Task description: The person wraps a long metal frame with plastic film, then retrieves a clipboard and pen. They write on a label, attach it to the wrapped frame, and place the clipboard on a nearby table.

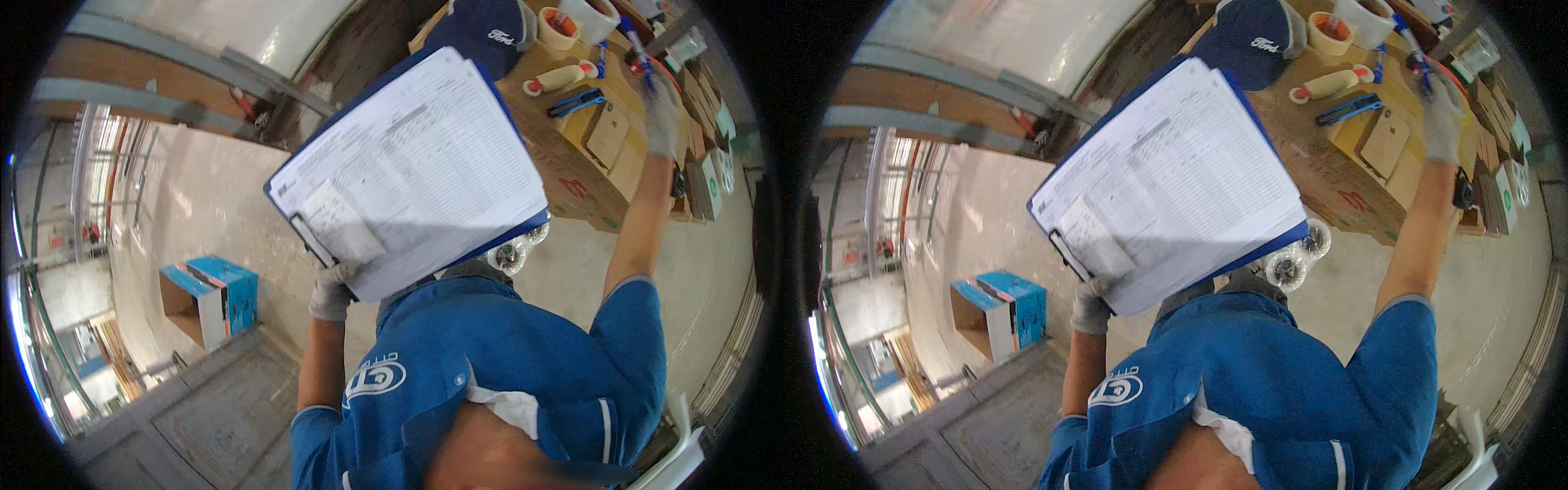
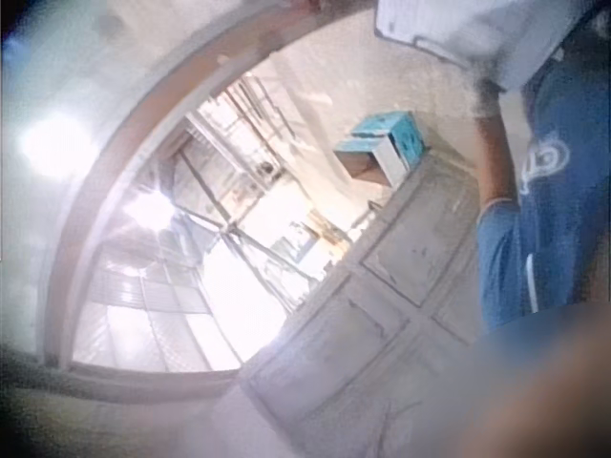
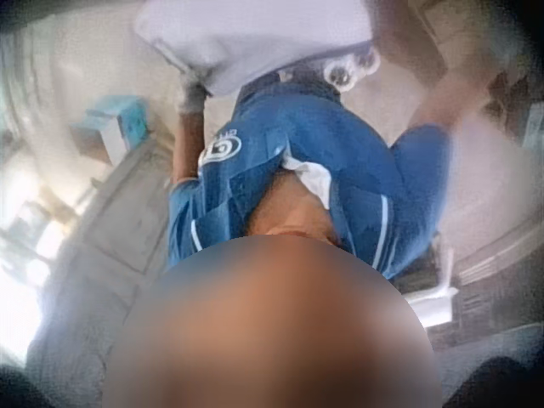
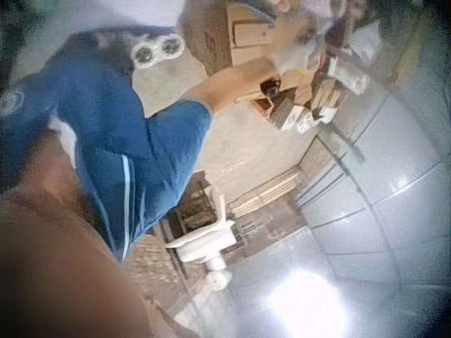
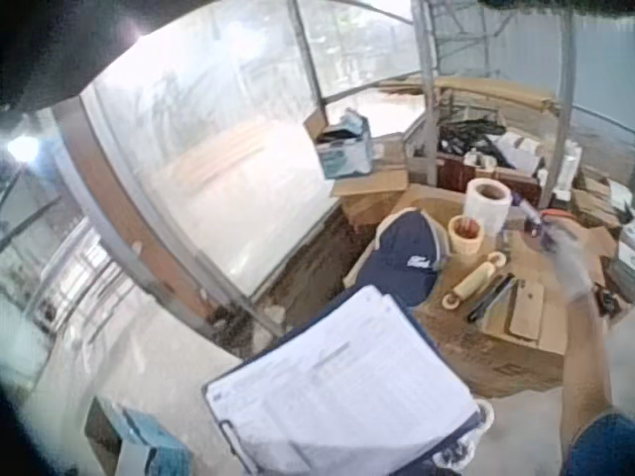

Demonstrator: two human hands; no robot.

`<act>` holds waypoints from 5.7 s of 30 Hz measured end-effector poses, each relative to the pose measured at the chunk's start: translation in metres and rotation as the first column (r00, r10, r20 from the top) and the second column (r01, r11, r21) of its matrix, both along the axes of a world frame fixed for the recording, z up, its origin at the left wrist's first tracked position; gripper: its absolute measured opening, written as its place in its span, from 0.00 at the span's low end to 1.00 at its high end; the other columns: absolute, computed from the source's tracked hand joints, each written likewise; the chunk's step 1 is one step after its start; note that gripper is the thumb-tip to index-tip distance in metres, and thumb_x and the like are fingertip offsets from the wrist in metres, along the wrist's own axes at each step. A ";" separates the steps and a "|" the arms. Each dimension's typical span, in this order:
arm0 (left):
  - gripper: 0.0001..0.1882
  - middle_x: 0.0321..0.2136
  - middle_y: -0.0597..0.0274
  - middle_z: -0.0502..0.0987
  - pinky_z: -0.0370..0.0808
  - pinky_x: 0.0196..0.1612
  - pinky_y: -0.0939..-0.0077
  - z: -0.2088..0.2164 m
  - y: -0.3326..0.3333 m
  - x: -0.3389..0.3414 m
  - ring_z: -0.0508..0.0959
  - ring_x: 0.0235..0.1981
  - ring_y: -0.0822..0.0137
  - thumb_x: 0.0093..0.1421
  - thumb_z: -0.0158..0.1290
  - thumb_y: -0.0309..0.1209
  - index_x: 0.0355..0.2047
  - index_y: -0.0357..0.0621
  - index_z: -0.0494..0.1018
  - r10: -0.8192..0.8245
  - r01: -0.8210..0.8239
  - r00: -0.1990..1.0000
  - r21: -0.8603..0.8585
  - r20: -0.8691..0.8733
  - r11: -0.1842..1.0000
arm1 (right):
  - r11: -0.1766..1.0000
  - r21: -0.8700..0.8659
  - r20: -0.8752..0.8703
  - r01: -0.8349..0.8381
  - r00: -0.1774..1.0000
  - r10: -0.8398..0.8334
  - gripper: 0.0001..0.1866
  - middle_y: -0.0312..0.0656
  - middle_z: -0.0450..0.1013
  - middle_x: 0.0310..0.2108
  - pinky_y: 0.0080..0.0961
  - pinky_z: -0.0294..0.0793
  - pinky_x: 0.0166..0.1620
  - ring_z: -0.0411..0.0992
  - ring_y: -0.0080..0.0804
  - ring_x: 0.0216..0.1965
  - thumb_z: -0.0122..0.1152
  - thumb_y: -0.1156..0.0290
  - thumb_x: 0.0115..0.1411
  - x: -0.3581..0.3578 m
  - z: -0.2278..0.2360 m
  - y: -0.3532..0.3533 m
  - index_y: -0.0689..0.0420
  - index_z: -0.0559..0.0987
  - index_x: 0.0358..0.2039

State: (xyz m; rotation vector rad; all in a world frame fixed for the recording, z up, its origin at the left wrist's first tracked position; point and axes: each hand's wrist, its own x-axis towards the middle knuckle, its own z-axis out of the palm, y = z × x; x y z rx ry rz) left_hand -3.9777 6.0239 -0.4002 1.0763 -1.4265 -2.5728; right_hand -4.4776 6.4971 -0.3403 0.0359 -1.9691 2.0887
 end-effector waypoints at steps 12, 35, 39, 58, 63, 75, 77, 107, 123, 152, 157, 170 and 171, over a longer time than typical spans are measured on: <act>0.35 0.43 0.51 0.80 0.79 0.47 0.65 0.045 0.029 -0.067 0.82 0.41 0.56 0.42 0.65 0.26 0.53 0.33 0.71 -0.033 0.040 0.990 0.051 -0.136 0.998 | 0.242 -0.445 -0.500 -0.862 0.463 0.732 0.12 0.49 0.76 0.39 0.18 0.75 0.37 0.76 0.34 0.37 0.63 0.72 0.61 0.251 0.122 -0.059 0.64 0.77 0.43; 0.27 0.42 0.46 0.80 0.78 0.51 0.62 0.082 0.057 -0.075 0.81 0.43 0.54 0.48 0.58 0.21 0.51 0.27 0.72 -0.031 0.046 0.974 0.060 -0.224 0.997 | -0.186 -0.448 -0.636 -0.874 0.165 0.754 0.10 0.52 0.77 0.24 0.23 0.72 0.18 0.75 0.34 0.19 0.70 0.70 0.56 0.329 0.190 -0.143 0.64 0.80 0.27; 0.16 0.40 0.44 0.81 0.79 0.48 0.58 0.079 0.063 -0.073 0.82 0.42 0.53 0.51 0.54 0.23 0.38 0.21 0.76 -0.027 0.076 0.972 0.203 -0.234 0.976 | -0.120 -0.456 -0.609 -0.882 0.211 0.765 0.11 0.50 0.75 0.22 0.23 0.69 0.16 0.72 0.33 0.16 0.69 0.70 0.57 0.330 0.204 -0.146 0.63 0.77 0.26; 0.29 0.46 0.51 0.77 0.81 0.44 0.67 0.138 0.077 -0.053 0.80 0.44 0.60 0.52 0.60 0.24 0.56 0.34 0.67 0.029 0.018 0.943 0.136 -0.332 0.991 | 0.786 -0.045 -0.425 -0.617 0.724 0.544 0.15 0.41 0.78 0.30 0.20 0.77 0.29 0.77 0.27 0.25 0.72 0.72 0.53 0.341 0.107 -0.161 0.58 0.76 0.38; 0.26 0.41 0.53 0.80 0.81 0.42 0.68 0.156 0.089 -0.056 0.81 0.39 0.62 0.51 0.61 0.24 0.52 0.34 0.72 0.052 -0.013 0.942 0.121 -0.331 0.993 | 0.807 0.219 -0.137 -0.548 0.802 0.582 0.12 0.42 0.80 0.31 0.22 0.78 0.33 0.79 0.26 0.29 0.74 0.71 0.52 0.368 0.097 -0.166 0.58 0.80 0.34; 0.14 0.38 0.54 0.81 0.79 0.45 0.72 0.156 0.097 -0.057 0.81 0.39 0.64 0.55 0.60 0.27 0.42 0.33 0.78 -0.001 0.017 0.959 0.056 -0.283 0.998 | 0.766 0.291 -0.190 -0.574 0.750 0.634 0.13 0.40 0.76 0.30 0.18 0.75 0.32 0.74 0.22 0.27 0.72 0.68 0.55 0.365 0.100 -0.167 0.60 0.77 0.35; 0.15 0.38 0.55 0.81 0.78 0.45 0.72 0.157 0.098 -0.056 0.81 0.39 0.63 0.55 0.60 0.27 0.42 0.33 0.78 -0.010 0.026 0.958 0.052 -0.286 0.998 | 0.752 0.327 -0.189 -0.572 0.740 0.645 0.13 0.40 0.76 0.29 0.18 0.75 0.31 0.74 0.22 0.27 0.72 0.67 0.55 0.364 0.099 -0.167 0.60 0.78 0.35; 0.18 0.37 0.53 0.81 0.81 0.41 0.72 0.159 0.091 -0.058 0.82 0.36 0.64 0.51 0.62 0.24 0.43 0.32 0.77 0.080 -0.055 0.965 0.105 -0.251 0.993 | 0.653 0.430 -0.153 -0.623 0.663 0.733 0.13 0.39 0.77 0.28 0.18 0.72 0.32 0.73 0.21 0.27 0.75 0.68 0.50 0.355 0.104 -0.184 0.60 0.81 0.31; 0.21 0.39 0.53 0.80 0.81 0.41 0.70 0.162 0.090 -0.056 0.82 0.36 0.63 0.50 0.62 0.22 0.46 0.33 0.75 0.115 -0.079 0.962 0.151 -0.247 0.985 | 0.705 0.388 -0.150 -0.594 0.714 0.684 0.13 0.40 0.76 0.29 0.18 0.73 0.32 0.74 0.22 0.27 0.75 0.69 0.50 0.354 0.105 -0.186 0.60 0.80 0.32; 0.28 0.40 0.54 0.77 0.82 0.40 0.71 0.150 0.092 -0.049 0.82 0.37 0.63 0.51 0.61 0.23 0.54 0.36 0.67 0.073 -0.036 0.962 0.143 -0.262 0.989 | 0.887 -0.225 -0.279 -0.403 0.899 0.337 0.22 0.43 0.75 0.35 0.17 0.71 0.23 0.73 0.24 0.25 0.71 0.58 0.56 0.333 0.104 -0.147 0.60 0.75 0.43; 0.23 0.35 0.57 0.78 0.82 0.38 0.73 0.146 0.091 -0.050 0.81 0.34 0.66 0.52 0.61 0.23 0.49 0.35 0.71 0.101 -0.070 0.969 0.145 -0.224 0.987 | 0.906 -0.144 -0.241 -0.398 0.902 0.358 0.24 0.43 0.75 0.33 0.17 0.69 0.21 0.72 0.24 0.23 0.71 0.55 0.56 0.336 0.099 -0.140 0.60 0.75 0.41; 0.15 0.36 0.57 0.80 0.80 0.40 0.75 0.155 0.091 -0.049 0.81 0.36 0.66 0.54 0.61 0.23 0.43 0.35 0.75 0.112 -0.066 0.957 0.173 -0.268 0.983 | 0.755 0.205 -0.203 -0.622 0.728 0.655 0.08 0.40 0.80 0.25 0.18 0.75 0.30 0.78 0.24 0.26 0.71 0.73 0.50 0.362 0.102 -0.174 0.59 0.84 0.32; 0.16 0.36 0.56 0.80 0.80 0.40 0.76 0.156 0.092 -0.049 0.81 0.36 0.66 0.54 0.61 0.23 0.43 0.35 0.76 0.107 -0.052 0.953 0.194 -0.285 0.980 | 0.761 0.212 -0.217 -0.613 0.730 0.648 0.08 0.40 0.80 0.25 0.18 0.74 0.29 0.78 0.24 0.26 0.71 0.73 0.50 0.361 0.103 -0.176 0.58 0.84 0.32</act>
